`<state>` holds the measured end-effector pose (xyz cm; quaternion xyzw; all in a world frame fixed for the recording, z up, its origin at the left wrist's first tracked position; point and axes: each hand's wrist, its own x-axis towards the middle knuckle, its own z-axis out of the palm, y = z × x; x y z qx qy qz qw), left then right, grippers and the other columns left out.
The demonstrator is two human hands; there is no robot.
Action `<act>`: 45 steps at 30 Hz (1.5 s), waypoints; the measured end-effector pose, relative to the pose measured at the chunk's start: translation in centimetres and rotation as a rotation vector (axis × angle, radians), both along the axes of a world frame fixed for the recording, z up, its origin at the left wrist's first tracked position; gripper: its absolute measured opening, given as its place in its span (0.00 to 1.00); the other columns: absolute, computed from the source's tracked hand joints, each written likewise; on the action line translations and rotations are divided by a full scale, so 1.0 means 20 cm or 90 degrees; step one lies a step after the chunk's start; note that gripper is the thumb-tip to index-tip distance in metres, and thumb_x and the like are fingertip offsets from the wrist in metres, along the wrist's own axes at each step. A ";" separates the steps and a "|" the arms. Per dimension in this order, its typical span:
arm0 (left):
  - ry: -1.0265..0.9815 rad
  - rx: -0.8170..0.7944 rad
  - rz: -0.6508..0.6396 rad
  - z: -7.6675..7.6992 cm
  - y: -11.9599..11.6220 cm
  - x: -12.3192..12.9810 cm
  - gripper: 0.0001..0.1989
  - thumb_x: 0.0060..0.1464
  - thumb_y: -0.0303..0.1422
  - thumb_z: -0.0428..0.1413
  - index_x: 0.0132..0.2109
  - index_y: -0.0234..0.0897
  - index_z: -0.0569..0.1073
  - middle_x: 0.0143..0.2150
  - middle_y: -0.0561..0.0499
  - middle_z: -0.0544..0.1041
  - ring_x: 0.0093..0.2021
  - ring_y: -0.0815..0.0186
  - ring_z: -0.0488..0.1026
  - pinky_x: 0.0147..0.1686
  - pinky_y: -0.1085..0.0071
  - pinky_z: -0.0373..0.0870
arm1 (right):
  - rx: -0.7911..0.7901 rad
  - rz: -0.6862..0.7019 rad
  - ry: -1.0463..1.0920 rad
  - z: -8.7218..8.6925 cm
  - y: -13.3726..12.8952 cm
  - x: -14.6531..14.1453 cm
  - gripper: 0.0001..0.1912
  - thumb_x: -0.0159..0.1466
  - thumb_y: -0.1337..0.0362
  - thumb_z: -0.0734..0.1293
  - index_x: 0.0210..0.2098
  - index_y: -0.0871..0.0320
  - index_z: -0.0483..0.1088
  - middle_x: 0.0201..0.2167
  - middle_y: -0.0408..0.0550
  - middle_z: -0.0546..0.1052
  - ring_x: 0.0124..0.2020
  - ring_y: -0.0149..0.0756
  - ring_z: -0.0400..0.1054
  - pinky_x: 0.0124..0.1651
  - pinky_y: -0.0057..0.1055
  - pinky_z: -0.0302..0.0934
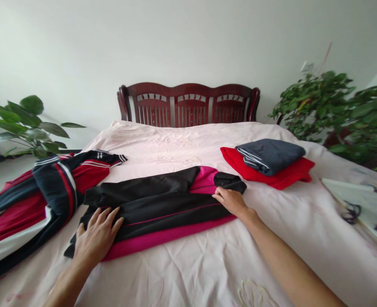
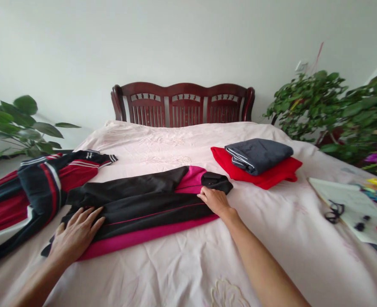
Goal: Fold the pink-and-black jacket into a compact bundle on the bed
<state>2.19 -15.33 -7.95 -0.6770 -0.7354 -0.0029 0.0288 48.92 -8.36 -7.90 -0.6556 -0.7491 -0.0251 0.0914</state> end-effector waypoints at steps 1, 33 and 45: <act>0.007 0.000 0.007 0.00 0.00 0.00 0.27 0.66 0.41 0.40 0.69 0.46 0.61 0.71 0.47 0.61 0.73 0.48 0.46 0.64 0.37 0.49 | 0.002 0.002 0.001 0.00 0.00 0.01 0.11 0.68 0.53 0.64 0.39 0.52 0.73 0.32 0.44 0.81 0.33 0.38 0.76 0.31 0.28 0.53; -0.154 0.084 0.110 -0.03 -0.02 -0.15 0.29 0.64 0.43 0.41 0.69 0.42 0.61 0.69 0.40 0.63 0.68 0.50 0.60 0.60 0.50 0.62 | 0.189 -0.185 0.020 -0.20 -0.13 -0.05 0.26 0.68 0.58 0.55 0.61 0.60 0.66 0.63 0.59 0.67 0.65 0.53 0.57 0.64 0.50 0.53; -0.210 0.115 0.210 -0.04 -0.01 -0.27 0.33 0.63 0.49 0.39 0.68 0.36 0.62 0.62 0.36 0.71 0.62 0.45 0.68 0.57 0.50 0.64 | 0.156 -0.383 0.167 -0.17 -0.11 0.14 0.38 0.66 0.50 0.54 0.64 0.75 0.59 0.54 0.74 0.71 0.56 0.61 0.67 0.55 0.50 0.60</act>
